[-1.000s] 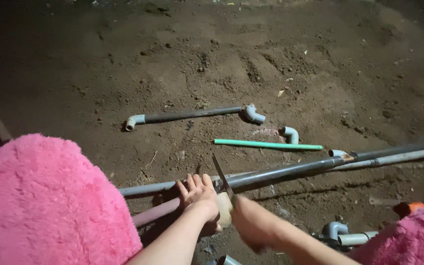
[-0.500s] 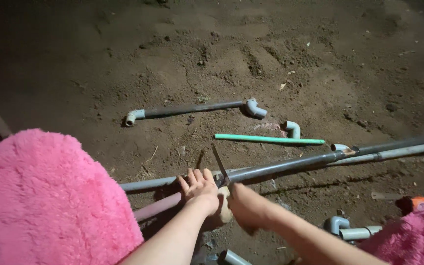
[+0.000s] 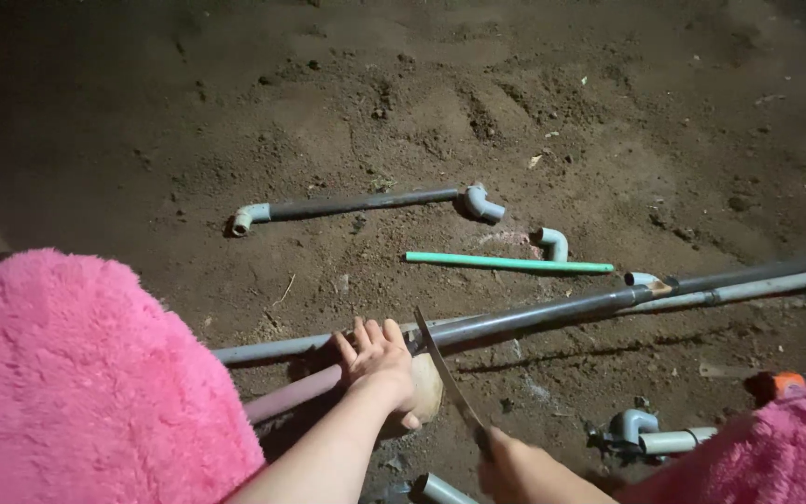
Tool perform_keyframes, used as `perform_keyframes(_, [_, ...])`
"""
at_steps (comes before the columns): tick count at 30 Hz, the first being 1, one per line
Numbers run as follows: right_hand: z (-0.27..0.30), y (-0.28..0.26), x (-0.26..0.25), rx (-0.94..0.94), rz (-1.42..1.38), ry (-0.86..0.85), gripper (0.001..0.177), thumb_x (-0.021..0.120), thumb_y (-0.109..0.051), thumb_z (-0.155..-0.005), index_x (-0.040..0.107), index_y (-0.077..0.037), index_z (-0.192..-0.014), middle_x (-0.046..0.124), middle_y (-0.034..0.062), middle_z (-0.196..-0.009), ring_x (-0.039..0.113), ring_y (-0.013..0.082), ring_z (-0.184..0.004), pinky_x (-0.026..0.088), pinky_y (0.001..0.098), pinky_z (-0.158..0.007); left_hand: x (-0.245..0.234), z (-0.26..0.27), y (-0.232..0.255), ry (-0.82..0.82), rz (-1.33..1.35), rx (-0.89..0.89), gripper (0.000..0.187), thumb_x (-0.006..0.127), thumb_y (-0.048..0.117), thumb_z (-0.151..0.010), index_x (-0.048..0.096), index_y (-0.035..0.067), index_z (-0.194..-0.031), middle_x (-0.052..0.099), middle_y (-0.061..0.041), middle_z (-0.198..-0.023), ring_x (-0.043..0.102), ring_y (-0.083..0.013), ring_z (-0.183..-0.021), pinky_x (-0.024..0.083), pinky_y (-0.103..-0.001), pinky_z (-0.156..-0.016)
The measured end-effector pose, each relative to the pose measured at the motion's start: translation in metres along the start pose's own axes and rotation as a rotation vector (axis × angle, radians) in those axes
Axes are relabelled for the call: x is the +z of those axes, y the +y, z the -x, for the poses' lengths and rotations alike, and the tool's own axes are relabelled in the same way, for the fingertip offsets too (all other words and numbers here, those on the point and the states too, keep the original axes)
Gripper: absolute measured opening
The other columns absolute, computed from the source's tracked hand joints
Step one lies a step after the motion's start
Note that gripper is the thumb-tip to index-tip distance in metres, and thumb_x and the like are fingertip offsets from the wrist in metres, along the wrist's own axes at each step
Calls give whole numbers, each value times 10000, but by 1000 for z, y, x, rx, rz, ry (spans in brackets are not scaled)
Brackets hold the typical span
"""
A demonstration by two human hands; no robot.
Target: The person uses a hand saw to cut a long gray pipe that is resting on a coconut. They hold the pipe steady with their left hand and foot while sawing with their right hand. The task involves repetitive sawing motions to sever the pipe.
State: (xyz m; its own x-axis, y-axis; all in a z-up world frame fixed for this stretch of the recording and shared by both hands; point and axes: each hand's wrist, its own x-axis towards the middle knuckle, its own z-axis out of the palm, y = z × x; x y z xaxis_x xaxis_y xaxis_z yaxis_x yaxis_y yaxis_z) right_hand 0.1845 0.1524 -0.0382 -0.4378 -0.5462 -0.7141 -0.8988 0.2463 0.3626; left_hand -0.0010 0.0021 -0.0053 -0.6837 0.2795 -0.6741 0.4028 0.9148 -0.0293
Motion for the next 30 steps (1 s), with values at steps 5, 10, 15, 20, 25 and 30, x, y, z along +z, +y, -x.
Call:
perform_keyframes(5, [-85,60,52,357,-18,439,196,690,-249,-943,782,-115,-833,703,32,-747,564,232,-654,436,400,-623,34,-42,4,178,109,-70,636,333,153,-1065,150,164,-1674,167,-158,-1777,-18,-393,-1672,-38,-726,-1286])
perform_keyframes(10, [-44,99,-37,746,-1775,567,288,426,-62,-931,686,-135,-1031,770,-15,-994,562,99,-851,572,377,-780,53,-72,2,184,168,-58,633,142,111,-1067,121,185,-1695,125,-153,-1789,-46,-379,-1674,-76,-707,-1291])
perform_keyframes(15, [-17,17,-9,930,-1730,97,190,499,-340,-1068,563,-182,-1152,794,114,-1073,762,298,-902,581,478,-813,4,-2,-2,22,-2,3,1705,1089,516,-568,-95,12,-1686,-5,-282,-1778,-123,-452,-1663,-48,-699,-1293])
perform_keyframes(20, [-14,-5,8,1032,-1743,-150,291,469,-337,-947,560,-346,-1223,796,144,-1058,766,395,-1014,561,475,-870,12,-12,-1,94,-1,-11,1703,1129,561,-476,9,34,-1647,96,-254,-1742,-53,-427,-1660,3,-708,-1293])
perform_keyframes(25, [-25,32,-95,888,-1843,-377,469,374,-102,-1052,287,-232,-1494,579,163,-1471,623,308,-1347,458,450,-1180,-7,6,0,10,24,-21,1677,1103,433,-583,-89,22,-1690,12,-259,-1772,-106,-425,-1666,-43,-679,-1303])
perform_keyframes(30, [-4,21,-67,1047,-1891,-343,439,317,-320,-1074,333,-272,-1510,633,206,-1445,668,325,-1338,482,472,-1164,-6,10,-2,10,-4,-15,1683,1094,445,-591,-105,10,-1689,13,-261,-1765,-122,-434,-1664,-39,-688,-1299])
